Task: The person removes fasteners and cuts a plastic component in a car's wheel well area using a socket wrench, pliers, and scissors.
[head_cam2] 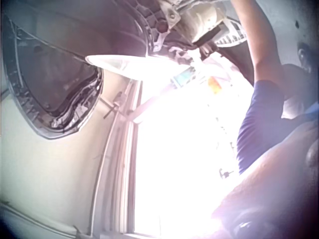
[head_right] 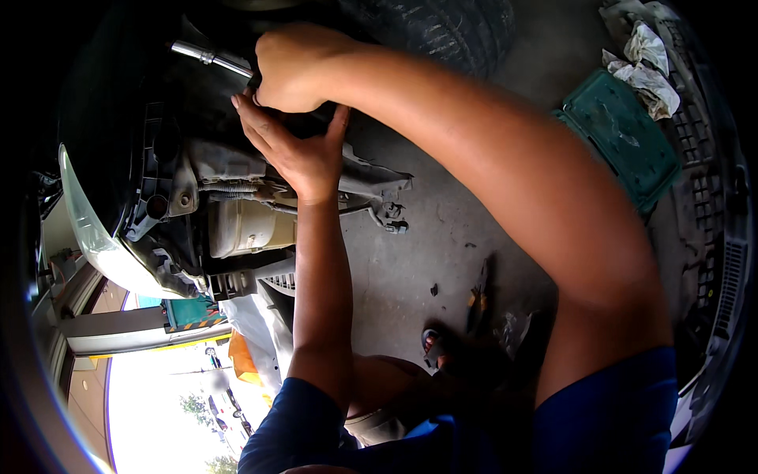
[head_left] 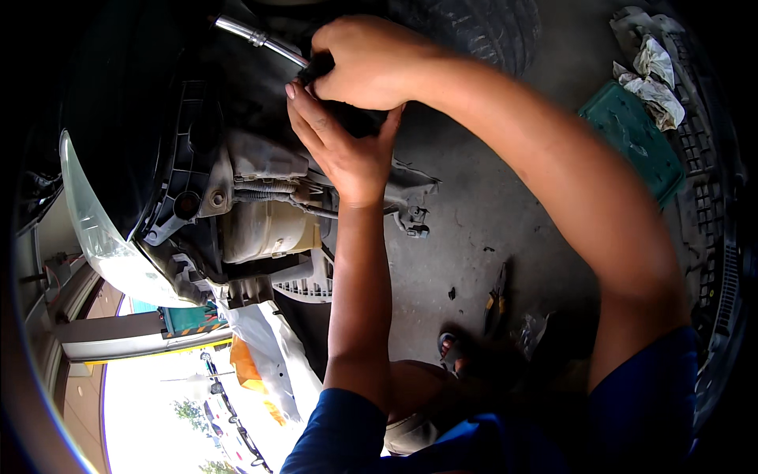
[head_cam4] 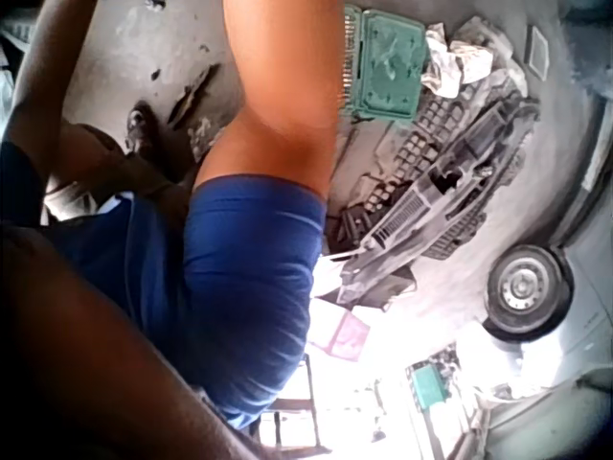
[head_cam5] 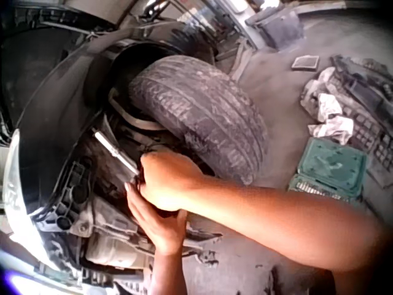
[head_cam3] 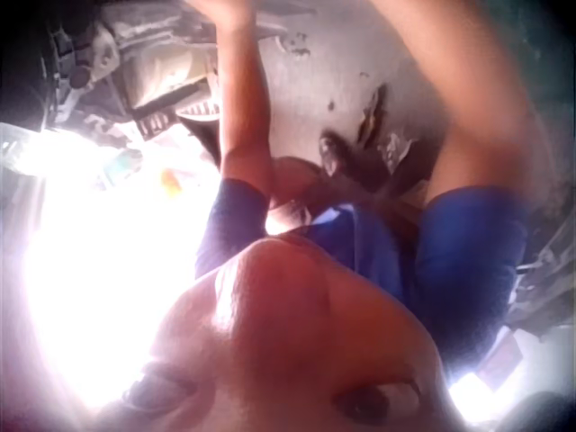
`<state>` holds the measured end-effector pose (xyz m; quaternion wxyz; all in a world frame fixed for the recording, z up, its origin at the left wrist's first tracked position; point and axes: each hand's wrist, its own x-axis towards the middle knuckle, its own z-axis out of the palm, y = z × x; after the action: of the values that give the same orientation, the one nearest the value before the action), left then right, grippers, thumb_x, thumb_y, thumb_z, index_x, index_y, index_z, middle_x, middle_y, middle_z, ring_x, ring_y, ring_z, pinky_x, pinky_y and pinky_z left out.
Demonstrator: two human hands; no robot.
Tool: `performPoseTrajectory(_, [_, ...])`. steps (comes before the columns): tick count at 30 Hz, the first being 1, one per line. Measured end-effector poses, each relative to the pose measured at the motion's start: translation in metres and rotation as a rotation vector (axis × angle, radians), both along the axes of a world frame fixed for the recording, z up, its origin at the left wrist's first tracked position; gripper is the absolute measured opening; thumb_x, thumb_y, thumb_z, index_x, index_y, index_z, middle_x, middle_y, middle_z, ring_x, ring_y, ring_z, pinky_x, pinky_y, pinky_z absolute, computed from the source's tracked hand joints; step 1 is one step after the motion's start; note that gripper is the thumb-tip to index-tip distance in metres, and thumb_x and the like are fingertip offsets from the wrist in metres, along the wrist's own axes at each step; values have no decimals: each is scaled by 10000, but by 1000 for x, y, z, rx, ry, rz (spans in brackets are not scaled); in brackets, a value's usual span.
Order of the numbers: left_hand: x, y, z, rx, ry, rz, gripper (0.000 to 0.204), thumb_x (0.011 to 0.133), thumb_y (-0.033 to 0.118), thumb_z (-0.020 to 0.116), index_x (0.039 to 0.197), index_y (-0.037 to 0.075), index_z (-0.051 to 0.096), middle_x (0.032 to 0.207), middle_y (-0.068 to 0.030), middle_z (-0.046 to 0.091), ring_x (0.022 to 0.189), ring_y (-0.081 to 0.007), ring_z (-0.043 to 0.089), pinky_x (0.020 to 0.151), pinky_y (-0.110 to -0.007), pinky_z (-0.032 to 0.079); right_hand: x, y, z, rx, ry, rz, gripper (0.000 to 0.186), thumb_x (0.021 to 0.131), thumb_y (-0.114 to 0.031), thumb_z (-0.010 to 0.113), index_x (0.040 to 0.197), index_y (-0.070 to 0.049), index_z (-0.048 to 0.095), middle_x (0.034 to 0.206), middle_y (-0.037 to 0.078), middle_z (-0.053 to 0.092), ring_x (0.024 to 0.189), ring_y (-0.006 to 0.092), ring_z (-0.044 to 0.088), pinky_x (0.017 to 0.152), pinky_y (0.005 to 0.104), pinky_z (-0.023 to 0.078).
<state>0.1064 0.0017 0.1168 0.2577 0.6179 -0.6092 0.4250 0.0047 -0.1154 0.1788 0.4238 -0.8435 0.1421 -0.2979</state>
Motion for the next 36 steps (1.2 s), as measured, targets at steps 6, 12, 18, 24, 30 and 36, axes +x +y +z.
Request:
performPoseTrajectory(6, [-5, -1, 6, -8, 41, -1, 1214, 626, 415, 893, 1483, -67, 182, 1420, -321, 324, 1280, -469, 380, 1035, -492, 380, -9, -15, -4, 93, -75, 294, 387, 840, -305, 694, 1043, 24, 664, 842, 138, 677, 776, 246, 633, 717, 374, 485])
performPoseTrajectory(12, [-12, 0, -1, -25, 142, -45, 1202, 626, 409, 904, 1480, -60, 200, 1421, -281, 328, 1261, -406, 411, 986, -440, 424, -10, -12, -4, -74, -62, 36, 332, 806, -348, 731, 912, -33, 735, 818, 140, 701, 812, 288, 681, 737, 408, 521])
performPoseTrajectory(18, [5, 15, -15, -145, 381, -243, 802, 667, 265, 895, 1243, -5, 406, 1206, -138, 424, 995, -229, 484, 776, -343, 440, -8, 10, 3, -74, 15, -96, 432, 812, -321, 717, 1066, 22, 654, 865, 158, 681, 846, 282, 666, 732, 390, 512])
performPoseTrajectory(24, [-19, 2, 14, 19, 214, -117, 616, 628, 349, 910, 1004, -4, 573, 903, -103, 546, 815, -266, 528, 721, -368, 457, -14, -9, 0, -3, -159, 56, 468, 777, -317, 739, 1066, 46, 678, 863, 191, 681, 800, 287, 658, 729, 360, 491])
performPoseTrajectory(30, [-19, 3, 18, 116, 187, 45, 494, 668, 326, 872, 854, -62, 629, 965, -202, 603, 890, -370, 575, 782, -421, 471, -11, -10, 0, 110, -122, 245, 258, 870, -235, 677, 959, 8, 683, 841, 106, 668, 749, 183, 581, 734, 318, 438])
performPoseTrajectory(36, [-21, -1, 17, 88, 224, -9, 385, 659, 267, 853, 718, -9, 591, 880, -147, 572, 836, -339, 555, 745, -421, 456, -22, -2, 12, -40, -11, -79, 284, 799, -279, 742, 916, -21, 722, 827, 140, 703, 829, 272, 678, 750, 372, 525])
